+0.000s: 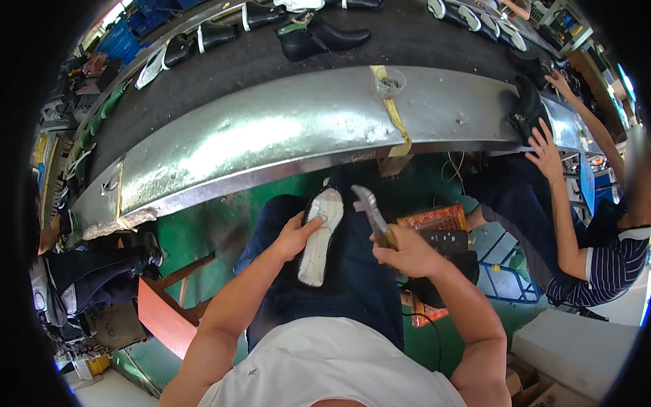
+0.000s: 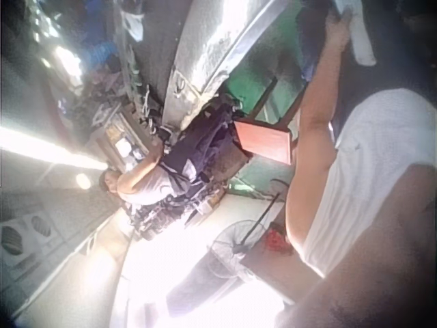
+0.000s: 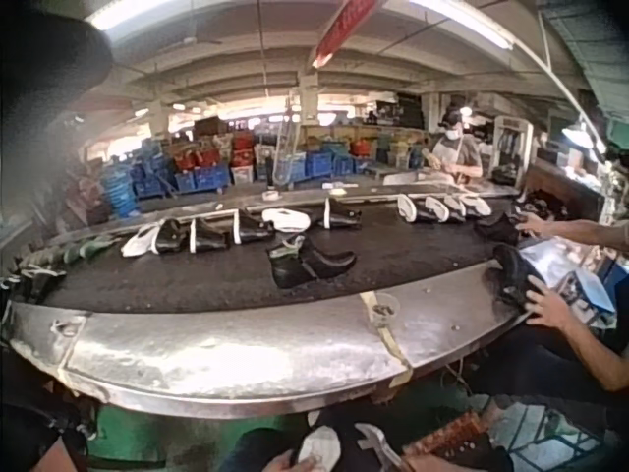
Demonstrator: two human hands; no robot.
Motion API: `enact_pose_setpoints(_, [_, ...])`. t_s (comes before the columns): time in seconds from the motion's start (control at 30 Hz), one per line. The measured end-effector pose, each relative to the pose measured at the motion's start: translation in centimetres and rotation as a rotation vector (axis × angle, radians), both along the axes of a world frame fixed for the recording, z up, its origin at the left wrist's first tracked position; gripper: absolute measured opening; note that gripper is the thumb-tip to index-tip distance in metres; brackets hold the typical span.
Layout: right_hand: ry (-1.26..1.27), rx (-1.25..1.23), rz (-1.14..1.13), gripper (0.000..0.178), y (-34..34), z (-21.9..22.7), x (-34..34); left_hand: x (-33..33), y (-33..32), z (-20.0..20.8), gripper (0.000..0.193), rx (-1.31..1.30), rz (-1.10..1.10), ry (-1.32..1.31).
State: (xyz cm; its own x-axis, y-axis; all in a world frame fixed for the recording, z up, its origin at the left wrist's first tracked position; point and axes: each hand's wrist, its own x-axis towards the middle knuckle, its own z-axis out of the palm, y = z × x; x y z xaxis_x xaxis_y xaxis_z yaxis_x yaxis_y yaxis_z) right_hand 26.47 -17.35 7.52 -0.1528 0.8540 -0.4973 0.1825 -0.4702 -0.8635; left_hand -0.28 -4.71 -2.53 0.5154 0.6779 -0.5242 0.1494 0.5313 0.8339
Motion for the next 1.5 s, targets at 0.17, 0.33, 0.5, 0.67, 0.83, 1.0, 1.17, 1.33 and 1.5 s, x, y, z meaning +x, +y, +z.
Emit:
enact_pose_setpoints(0.17, [0.002, 0.305, -0.237, 0.039, 3.3, 6.4, 4.2, -3.5, 3.2, 12.4, 0.063, 0.119, -0.055, -0.199])
enact_pose_setpoints(0.33, [-0.340, 0.509, -0.364, 0.032, 12.1, 7.7, 10.8, -3.9, 15.7, 25.8, 0.091, 0.558, 0.032, 0.163])
enact_pose_setpoints(0.5, [-0.619, 0.478, -0.271, 0.026, 24.9, 10.5, 14.4, -1.9, 33.1, 27.2, 0.082, 1.331, -0.226, 1.143])
enact_pose_setpoints(0.67, [-1.273, 0.677, -0.072, 0.027, 38.6, 10.9, 15.6, -3.2, 40.2, 17.2, 0.078, 1.715, -0.302, 1.444])
enact_pose_setpoints(0.83, [-1.458, 0.412, -0.099, 0.035, 50.0, 9.0, 15.4, -3.8, 40.2, 11.8, 0.068, 1.330, -0.689, 1.032])
enact_pose_setpoints(1.0, [-1.639, 0.232, -0.230, 0.052, 58.9, 8.2, 13.4, -6.7, 33.6, 12.1, 0.038, 1.329, -0.366, 0.662])
enact_pose_setpoints(1.17, [-1.821, 0.197, -0.285, 0.055, 67.2, 5.4, 15.4, -5.9, 34.6, 12.2, 0.042, 1.413, -0.423, 0.641])
enact_pose_setpoints(1.33, [-2.014, 0.168, -0.271, 0.051, 71.6, 3.4, 16.1, -6.0, 35.5, 12.3, 0.042, 1.409, -0.456, 0.627])
enact_pose_setpoints(1.5, [-2.334, 0.042, -0.091, 0.047, 73.1, 2.4, 15.2, -6.7, 35.7, 12.5, 0.041, 1.388, -0.450, 0.636])
